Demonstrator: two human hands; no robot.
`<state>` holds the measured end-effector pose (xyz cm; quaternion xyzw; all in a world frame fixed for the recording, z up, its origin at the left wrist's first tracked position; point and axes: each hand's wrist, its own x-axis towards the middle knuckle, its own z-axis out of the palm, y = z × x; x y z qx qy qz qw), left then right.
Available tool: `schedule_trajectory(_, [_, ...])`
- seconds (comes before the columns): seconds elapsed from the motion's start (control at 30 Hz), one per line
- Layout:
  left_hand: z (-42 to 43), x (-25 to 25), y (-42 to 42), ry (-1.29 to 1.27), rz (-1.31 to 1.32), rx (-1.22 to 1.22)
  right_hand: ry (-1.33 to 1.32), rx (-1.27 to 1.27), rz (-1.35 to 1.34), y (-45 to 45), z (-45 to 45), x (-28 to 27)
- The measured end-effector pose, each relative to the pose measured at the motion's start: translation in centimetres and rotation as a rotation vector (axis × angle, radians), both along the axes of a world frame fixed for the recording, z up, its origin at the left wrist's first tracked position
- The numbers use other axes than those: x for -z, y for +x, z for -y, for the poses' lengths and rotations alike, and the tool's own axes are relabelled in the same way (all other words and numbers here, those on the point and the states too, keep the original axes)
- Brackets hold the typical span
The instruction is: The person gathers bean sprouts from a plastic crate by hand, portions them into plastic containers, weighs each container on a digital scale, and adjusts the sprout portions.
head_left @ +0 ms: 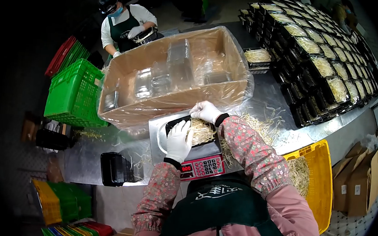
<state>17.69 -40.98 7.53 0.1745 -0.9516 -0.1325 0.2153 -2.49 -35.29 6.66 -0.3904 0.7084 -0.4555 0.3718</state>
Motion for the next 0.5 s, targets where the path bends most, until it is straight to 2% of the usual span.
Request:
schedule_trajectory(0.03, [0.2, 0.0, 0.2, 0.015, -0.006, 0.002, -0.126, 0.02, 0.183, -0.4, 0.7, 0.9])
schedule_trajectory(0.1, [0.6, -0.5, 0.5, 0.029, -0.007, -0.004, -0.306, 0.192, 0.225, -0.4, 0.1, -1.7])
schedule_trajectory(0.13, [0.6, -1.3, 0.5, 0.076, -0.041, -0.053, -0.374, 0.19, 0.141, -0.8, 0.3, -2.4])
schedule_trajectory(0.17, [0.6, -1.6, 0.5, 0.122, -0.078, -0.102, -0.459, 0.115, 0.232, -0.2, -0.4, -4.7])
schedule_trajectory(0.23, [0.9, -1.9, 0.6, 0.216, -0.231, -0.186, -0.533, -0.168, 0.181, 1.0, -1.3, -6.3])
schedule_trajectory(0.27, [0.6, -2.5, 0.9, 0.267, -0.311, -0.179, -0.438, -0.288, -0.339, 1.2, -1.8, -7.3])
schedule_trajectory(0.3, [0.2, -3.1, 1.3, 0.318, -0.389, -0.17, -0.266, -0.355, -0.409, 1.2, -1.9, -6.4])
schedule_trajectory(0.33, [0.3, -3.1, 1.6, 0.317, -0.387, -0.167, -0.259, -0.365, -0.475, 1.2, -1.9, -5.3])
schedule_trajectory(0.37, [0.5, -3.1, 1.9, 0.196, -0.357, -0.094, -0.25, -0.374, -0.543, 1.4, -1.9, -4.5])
schedule_trajectory(0.4, [0.7, -3.0, 2.0, 0.078, -0.328, -0.024, -0.353, -0.284, -0.478, 1.8, -1.9, -3.6])
schedule_trajectory(0.43, [0.9, -3.0, 1.6, 0.009, -0.209, 0.014, -0.308, -0.2, -0.488, 2.8, -1.9, -4.2])
schedule_trajectory(0.5, [1.6, -0.2, 1.0, -0.093, 0.106, 0.059, -0.306, -0.139, -0.603, 4.6, -0.6, -1.7])
